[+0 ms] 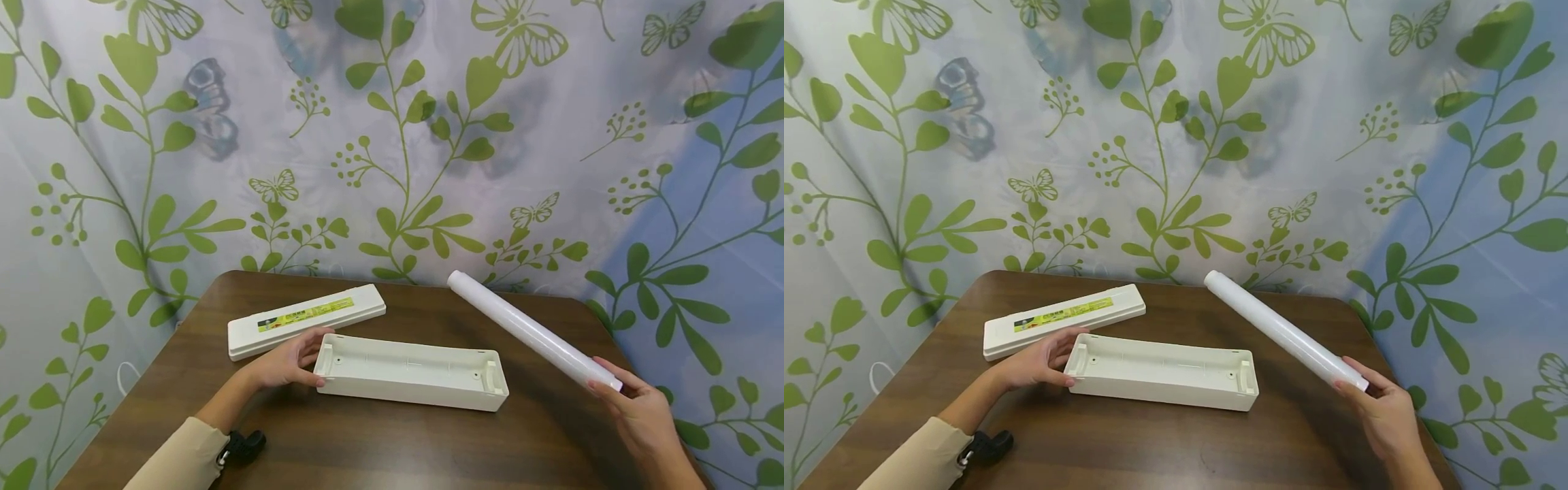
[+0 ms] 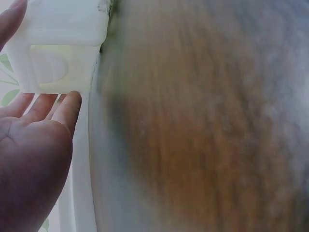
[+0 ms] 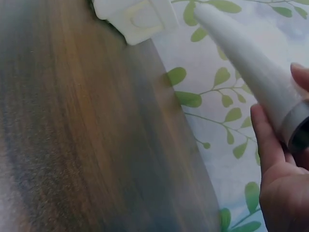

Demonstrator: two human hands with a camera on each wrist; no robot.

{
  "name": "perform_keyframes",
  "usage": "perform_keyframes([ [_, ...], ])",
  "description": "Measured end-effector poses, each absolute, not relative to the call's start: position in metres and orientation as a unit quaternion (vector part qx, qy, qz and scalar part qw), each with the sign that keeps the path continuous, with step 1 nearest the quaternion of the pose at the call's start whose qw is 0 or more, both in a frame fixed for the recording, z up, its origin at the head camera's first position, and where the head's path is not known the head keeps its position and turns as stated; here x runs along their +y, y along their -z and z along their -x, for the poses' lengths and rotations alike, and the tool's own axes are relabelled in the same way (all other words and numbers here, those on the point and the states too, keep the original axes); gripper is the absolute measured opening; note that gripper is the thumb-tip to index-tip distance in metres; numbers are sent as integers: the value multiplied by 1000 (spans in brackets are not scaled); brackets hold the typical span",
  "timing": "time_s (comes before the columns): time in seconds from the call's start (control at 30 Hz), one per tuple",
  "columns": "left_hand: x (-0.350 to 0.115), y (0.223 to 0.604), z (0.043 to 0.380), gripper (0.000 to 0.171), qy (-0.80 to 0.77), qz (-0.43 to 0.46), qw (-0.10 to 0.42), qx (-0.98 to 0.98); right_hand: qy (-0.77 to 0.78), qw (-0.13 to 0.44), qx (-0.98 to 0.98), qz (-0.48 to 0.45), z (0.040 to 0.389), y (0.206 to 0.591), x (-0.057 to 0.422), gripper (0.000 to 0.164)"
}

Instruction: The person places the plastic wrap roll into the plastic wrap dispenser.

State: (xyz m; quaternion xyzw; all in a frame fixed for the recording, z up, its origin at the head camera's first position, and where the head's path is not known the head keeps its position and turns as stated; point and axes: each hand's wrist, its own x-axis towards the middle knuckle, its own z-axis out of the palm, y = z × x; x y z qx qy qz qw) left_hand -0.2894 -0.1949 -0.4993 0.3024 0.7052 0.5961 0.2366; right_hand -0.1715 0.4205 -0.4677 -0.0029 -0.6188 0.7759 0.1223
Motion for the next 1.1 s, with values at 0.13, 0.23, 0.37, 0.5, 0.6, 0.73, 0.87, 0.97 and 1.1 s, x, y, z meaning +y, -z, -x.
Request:
perform_keyframes([
  [0.13,-195,498,289,98,-600,-298,239,703,-768,103,-632,-23,178,466,418,46],
  [0.23,-195,497,288,97,-602,-298,240,701,-764,88,-639,-31,182,465,416,47],
  [0.37,-195,497,288,95,-601,-299,239,702,-756,71,-649,-48,187,461,413,46],
  [0.5,-196,497,289,96,-598,-296,240,705,-751,65,-653,-70,194,457,410,46],
  [0.6,-195,497,289,98,-597,-294,239,707,-750,59,-654,-81,201,453,407,45],
  [0.73,-195,498,289,99,-597,-294,238,707,-742,52,-662,-94,208,448,403,45],
  [0.87,-195,499,291,99,-597,-302,236,704,-733,49,-669,-116,214,448,399,46],
  [0.97,-194,498,291,99,-598,-305,235,703,-725,49,-674,-133,219,448,397,47],
  [1.1,-194,498,291,99,-600,-301,237,702,-712,44,-684,-150,227,449,394,45],
])
